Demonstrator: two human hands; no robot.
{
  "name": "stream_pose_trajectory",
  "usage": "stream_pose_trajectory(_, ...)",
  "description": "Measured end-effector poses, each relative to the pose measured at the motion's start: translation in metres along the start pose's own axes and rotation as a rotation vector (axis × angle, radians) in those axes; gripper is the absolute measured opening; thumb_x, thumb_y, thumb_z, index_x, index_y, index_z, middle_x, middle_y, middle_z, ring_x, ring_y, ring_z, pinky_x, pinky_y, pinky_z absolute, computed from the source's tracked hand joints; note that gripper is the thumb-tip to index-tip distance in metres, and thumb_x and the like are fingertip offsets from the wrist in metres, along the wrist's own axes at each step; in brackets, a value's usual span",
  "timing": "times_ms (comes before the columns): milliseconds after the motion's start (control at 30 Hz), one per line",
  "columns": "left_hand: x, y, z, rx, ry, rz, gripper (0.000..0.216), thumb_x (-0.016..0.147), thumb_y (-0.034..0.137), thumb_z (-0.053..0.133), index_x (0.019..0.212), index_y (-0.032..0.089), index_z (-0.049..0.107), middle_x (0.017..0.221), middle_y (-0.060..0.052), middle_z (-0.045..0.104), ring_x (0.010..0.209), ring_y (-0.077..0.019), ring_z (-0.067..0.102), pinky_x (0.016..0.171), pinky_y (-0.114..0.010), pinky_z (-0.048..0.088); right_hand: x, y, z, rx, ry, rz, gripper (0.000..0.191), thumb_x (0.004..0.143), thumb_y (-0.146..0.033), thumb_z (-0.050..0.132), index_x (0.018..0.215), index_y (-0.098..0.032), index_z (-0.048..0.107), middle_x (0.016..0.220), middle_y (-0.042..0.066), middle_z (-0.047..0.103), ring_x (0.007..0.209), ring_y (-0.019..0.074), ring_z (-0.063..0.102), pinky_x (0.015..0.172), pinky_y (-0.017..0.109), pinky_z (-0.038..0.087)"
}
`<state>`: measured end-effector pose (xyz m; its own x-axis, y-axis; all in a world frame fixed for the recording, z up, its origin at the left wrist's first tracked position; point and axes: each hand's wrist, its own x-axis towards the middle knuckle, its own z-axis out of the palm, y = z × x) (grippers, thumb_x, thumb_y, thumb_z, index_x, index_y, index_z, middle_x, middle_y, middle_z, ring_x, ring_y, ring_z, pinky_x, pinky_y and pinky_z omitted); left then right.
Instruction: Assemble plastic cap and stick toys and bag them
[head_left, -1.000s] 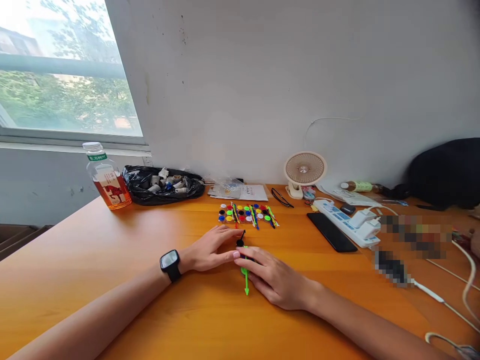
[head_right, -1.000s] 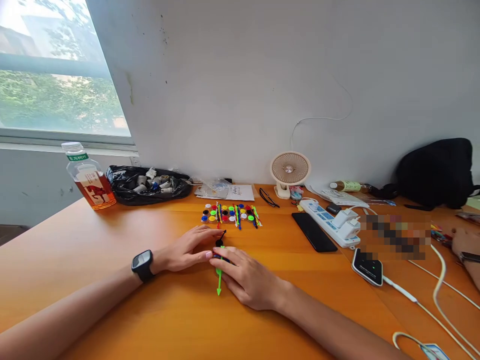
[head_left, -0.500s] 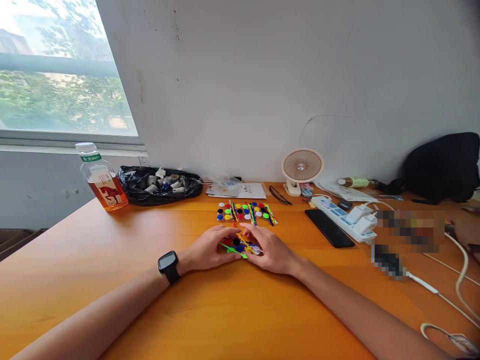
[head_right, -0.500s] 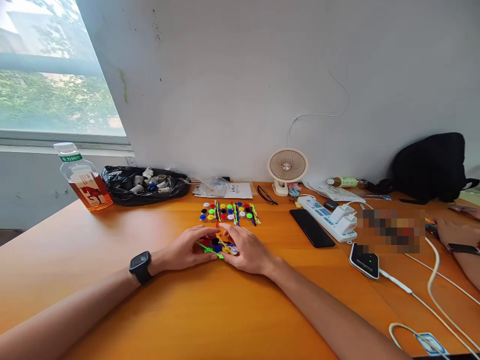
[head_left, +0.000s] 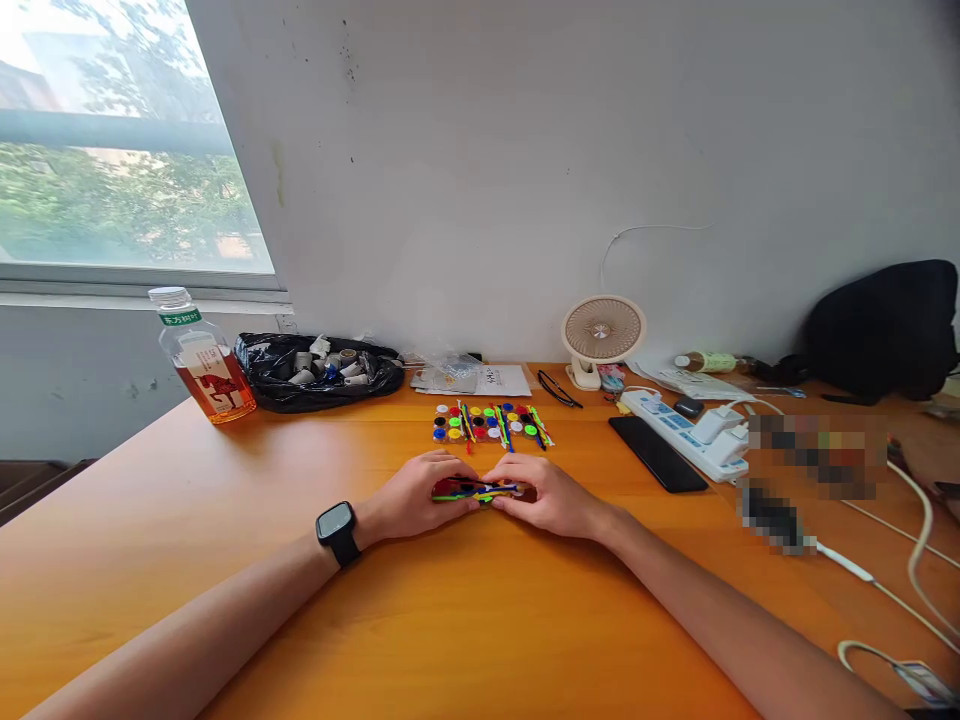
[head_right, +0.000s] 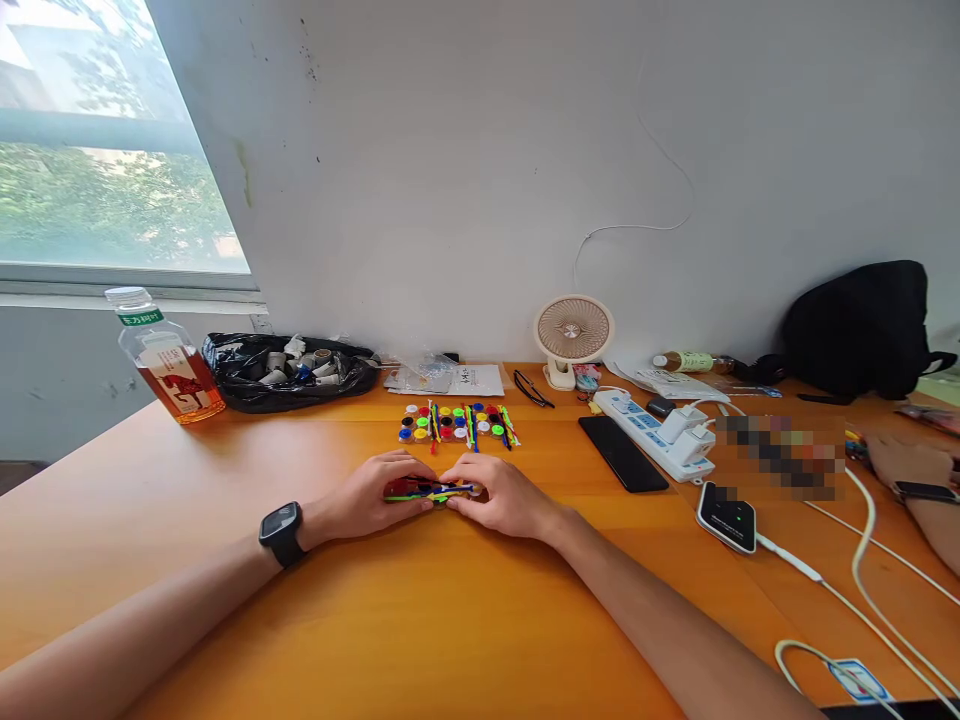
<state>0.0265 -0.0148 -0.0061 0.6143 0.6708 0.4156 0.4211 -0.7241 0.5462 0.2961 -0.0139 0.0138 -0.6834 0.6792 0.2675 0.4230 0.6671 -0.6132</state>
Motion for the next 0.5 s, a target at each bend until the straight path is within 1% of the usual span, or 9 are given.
stream_pose_trajectory(100,0.0,0.001,0.0,0.026,0.002,0.017,0.029,0.099,0.045,0.066,0.122,0.027,0.072,0.112,-0.005,0.077,0.102,-0.0218,0.071,0.091,-0.035,0.056,-0.001,0.001,-0.004,-0.023,-0.006,0.029,0.04,0.089,-0.034,0.078,0.128,-0.026,0.071,0.124,0.006,0.073,0.111,0.0235,0.068,0.097,0.034,0.055)
stream_pose_trajectory(233,0.0,0.006,-0.002,0.075,0.006,0.037,0.035,0.096,0.049,0.069,0.124,0.027,0.07,0.112,-0.005,0.077,0.102,-0.0235,0.071,0.09,-0.037,0.056,-0.004,0.003,-0.01,-0.025,-0.026,0.068,0.046,0.083,-0.039,0.084,0.125,-0.026,0.07,0.122,0.006,0.073,0.105,0.0231,0.07,0.092,0.034,0.058)
stream_pose_trajectory(300,0.0,0.008,-0.005,0.106,0.024,0.045,0.04,0.095,0.05,0.071,0.127,0.027,0.068,0.117,-0.006,0.076,0.107,-0.0255,0.07,0.096,-0.04,0.055,-0.005,0.003,-0.012,-0.011,-0.011,0.082,0.046,0.085,-0.044,0.082,0.126,-0.026,0.069,0.122,0.006,0.072,0.104,0.0226,0.07,0.087,0.033,0.06)
stream_pose_trajectory(367,0.001,0.009,-0.007,0.134,0.062,0.035,0.04,0.098,0.05,0.067,0.13,0.027,0.066,0.122,-0.007,0.075,0.113,-0.0269,0.068,0.102,-0.043,0.052,-0.005,0.002,-0.012,-0.034,0.029,0.071,0.041,0.092,-0.047,0.075,0.126,-0.026,0.068,0.123,0.008,0.072,0.106,0.0231,0.069,0.083,0.032,0.061)
stream_pose_trajectory(433,0.004,0.007,-0.01,0.16,0.106,0.017,0.033,0.103,0.046,0.06,0.131,0.028,0.065,0.124,-0.007,0.074,0.117,-0.0267,0.067,0.104,-0.044,0.052,-0.003,0.002,-0.013,-0.112,0.096,0.014,0.033,0.098,-0.044,0.068,0.124,-0.025,0.069,0.121,0.009,0.073,0.11,0.0248,0.069,0.088,0.037,0.06)
stream_pose_trajectory(500,0.008,0.0,-0.013,0.198,0.155,0.005,0.028,0.107,0.042,0.053,0.127,0.028,0.066,0.129,-0.007,0.071,0.12,-0.0266,0.064,0.106,-0.044,0.051,0.001,0.002,-0.015,-0.215,0.156,-0.067,0.027,0.1,-0.041,0.064,0.121,-0.025,0.07,0.118,0.01,0.074,0.113,0.0272,0.068,0.098,0.044,0.057)
